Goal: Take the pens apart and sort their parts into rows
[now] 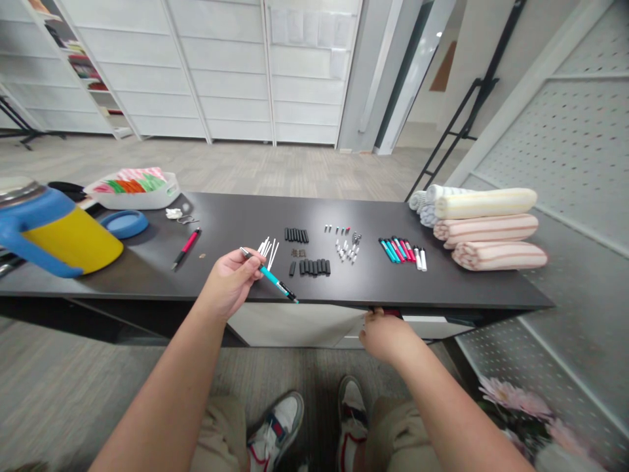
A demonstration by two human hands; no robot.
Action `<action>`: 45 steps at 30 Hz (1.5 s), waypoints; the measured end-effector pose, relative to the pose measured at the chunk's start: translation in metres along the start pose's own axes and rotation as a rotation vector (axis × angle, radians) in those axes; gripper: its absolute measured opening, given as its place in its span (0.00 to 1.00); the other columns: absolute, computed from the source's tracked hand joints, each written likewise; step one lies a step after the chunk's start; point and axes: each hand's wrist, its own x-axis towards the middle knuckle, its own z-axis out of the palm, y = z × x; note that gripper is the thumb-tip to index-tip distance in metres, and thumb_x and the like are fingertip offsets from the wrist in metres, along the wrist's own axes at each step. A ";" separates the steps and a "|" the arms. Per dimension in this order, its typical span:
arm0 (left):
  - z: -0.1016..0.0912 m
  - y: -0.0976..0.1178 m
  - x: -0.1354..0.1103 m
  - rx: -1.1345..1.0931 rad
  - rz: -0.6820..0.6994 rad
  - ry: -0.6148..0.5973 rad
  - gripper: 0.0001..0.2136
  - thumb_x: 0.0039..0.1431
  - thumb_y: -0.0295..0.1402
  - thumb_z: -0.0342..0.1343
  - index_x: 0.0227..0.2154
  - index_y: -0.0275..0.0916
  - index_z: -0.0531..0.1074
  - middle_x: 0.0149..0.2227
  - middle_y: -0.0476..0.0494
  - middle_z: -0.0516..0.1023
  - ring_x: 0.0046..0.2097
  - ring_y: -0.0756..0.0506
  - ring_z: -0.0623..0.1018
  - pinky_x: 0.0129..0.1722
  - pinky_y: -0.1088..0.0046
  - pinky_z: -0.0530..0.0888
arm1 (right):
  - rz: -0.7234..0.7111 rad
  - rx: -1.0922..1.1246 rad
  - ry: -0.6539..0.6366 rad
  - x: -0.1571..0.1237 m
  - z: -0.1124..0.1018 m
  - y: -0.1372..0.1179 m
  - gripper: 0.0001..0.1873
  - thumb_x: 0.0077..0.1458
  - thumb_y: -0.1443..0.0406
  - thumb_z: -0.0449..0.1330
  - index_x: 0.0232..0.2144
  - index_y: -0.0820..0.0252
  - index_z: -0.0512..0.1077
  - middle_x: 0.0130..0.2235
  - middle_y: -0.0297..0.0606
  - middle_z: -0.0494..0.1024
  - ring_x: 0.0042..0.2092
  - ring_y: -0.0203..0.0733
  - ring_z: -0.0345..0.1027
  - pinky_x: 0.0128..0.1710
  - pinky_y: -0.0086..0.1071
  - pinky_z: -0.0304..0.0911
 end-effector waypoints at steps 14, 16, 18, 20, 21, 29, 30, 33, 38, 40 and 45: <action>0.006 -0.004 -0.006 0.157 -0.058 -0.194 0.18 0.50 0.46 0.75 0.32 0.34 0.83 0.30 0.44 0.80 0.26 0.54 0.72 0.29 0.79 0.71 | -0.690 0.815 -0.049 -0.059 -0.054 -0.049 0.18 0.69 0.50 0.56 0.39 0.57 0.74 0.31 0.34 0.81 0.27 0.34 0.72 0.27 0.26 0.59; 0.006 -0.005 -0.007 0.194 -0.080 -0.261 0.16 0.53 0.45 0.74 0.34 0.35 0.84 0.29 0.44 0.80 0.27 0.53 0.73 0.30 0.79 0.72 | -0.659 0.990 -0.084 -0.049 -0.053 -0.054 0.22 0.67 0.46 0.59 0.48 0.57 0.71 0.35 0.35 0.81 0.26 0.33 0.71 0.25 0.25 0.59; 0.005 -0.006 -0.007 0.248 -0.100 -0.318 0.14 0.56 0.44 0.72 0.35 0.36 0.84 0.29 0.45 0.79 0.28 0.52 0.74 0.31 0.78 0.72 | -0.672 1.163 -0.163 -0.037 -0.049 -0.061 0.27 0.67 0.43 0.57 0.54 0.57 0.68 0.38 0.36 0.80 0.24 0.32 0.70 0.23 0.26 0.61; 0.003 -0.007 -0.007 0.310 -0.115 -0.359 0.12 0.58 0.42 0.70 0.37 0.37 0.84 0.30 0.45 0.80 0.30 0.51 0.76 0.33 0.77 0.73 | -0.709 1.363 -0.202 -0.026 -0.042 -0.072 0.29 0.69 0.40 0.51 0.52 0.58 0.69 0.35 0.35 0.79 0.23 0.32 0.68 0.22 0.26 0.61; 0.002 -0.007 -0.007 0.336 -0.119 -0.372 0.12 0.59 0.41 0.70 0.38 0.38 0.84 0.31 0.45 0.81 0.31 0.51 0.76 0.33 0.77 0.74 | -0.724 1.457 -0.195 -0.022 -0.039 -0.077 0.30 0.69 0.40 0.50 0.49 0.59 0.70 0.31 0.32 0.77 0.22 0.31 0.65 0.22 0.26 0.59; 0.008 -0.008 -0.009 0.212 -0.039 -0.240 0.17 0.60 0.46 0.68 0.43 0.37 0.83 0.27 0.46 0.78 0.29 0.51 0.74 0.32 0.77 0.71 | -0.680 1.959 -0.308 -0.020 -0.028 -0.103 0.26 0.64 0.43 0.61 0.40 0.61 0.74 0.21 0.19 0.51 0.20 0.28 0.36 0.19 0.25 0.45; 0.010 -0.008 -0.009 0.179 -0.050 -0.223 0.17 0.59 0.46 0.69 0.42 0.37 0.83 0.27 0.46 0.78 0.29 0.52 0.73 0.32 0.77 0.71 | -0.670 1.985 -0.327 -0.021 -0.028 -0.104 0.27 0.64 0.42 0.61 0.41 0.62 0.75 0.21 0.19 0.50 0.20 0.28 0.35 0.19 0.25 0.44; 0.013 -0.011 -0.009 0.092 -0.095 -0.201 0.16 0.57 0.45 0.71 0.39 0.36 0.84 0.25 0.47 0.77 0.29 0.52 0.73 0.33 0.77 0.71 | -0.612 2.047 -0.341 -0.024 -0.028 -0.108 0.31 0.63 0.40 0.60 0.44 0.63 0.77 0.21 0.19 0.49 0.21 0.28 0.33 0.18 0.25 0.40; 0.024 -0.013 -0.012 0.053 -0.115 -0.153 0.16 0.54 0.45 0.73 0.34 0.36 0.84 0.23 0.49 0.74 0.29 0.51 0.73 0.34 0.75 0.72 | -0.561 2.097 -0.198 -0.018 -0.020 -0.115 0.30 0.62 0.39 0.61 0.37 0.61 0.75 0.20 0.19 0.50 0.21 0.28 0.35 0.20 0.25 0.39; 0.028 -0.013 -0.012 0.064 -0.111 -0.135 0.16 0.52 0.44 0.74 0.33 0.35 0.83 0.22 0.49 0.74 0.28 0.51 0.73 0.33 0.76 0.72 | -0.538 2.100 -0.103 -0.014 -0.016 -0.117 0.29 0.61 0.40 0.61 0.35 0.60 0.73 0.20 0.19 0.50 0.21 0.28 0.36 0.20 0.26 0.40; 0.030 -0.013 -0.011 0.055 -0.109 -0.126 0.15 0.52 0.43 0.75 0.33 0.35 0.84 0.22 0.49 0.74 0.28 0.52 0.73 0.32 0.76 0.71 | -0.506 1.982 0.134 -0.006 -0.010 -0.117 0.29 0.62 0.39 0.59 0.36 0.60 0.74 0.22 0.23 0.55 0.21 0.29 0.40 0.21 0.26 0.42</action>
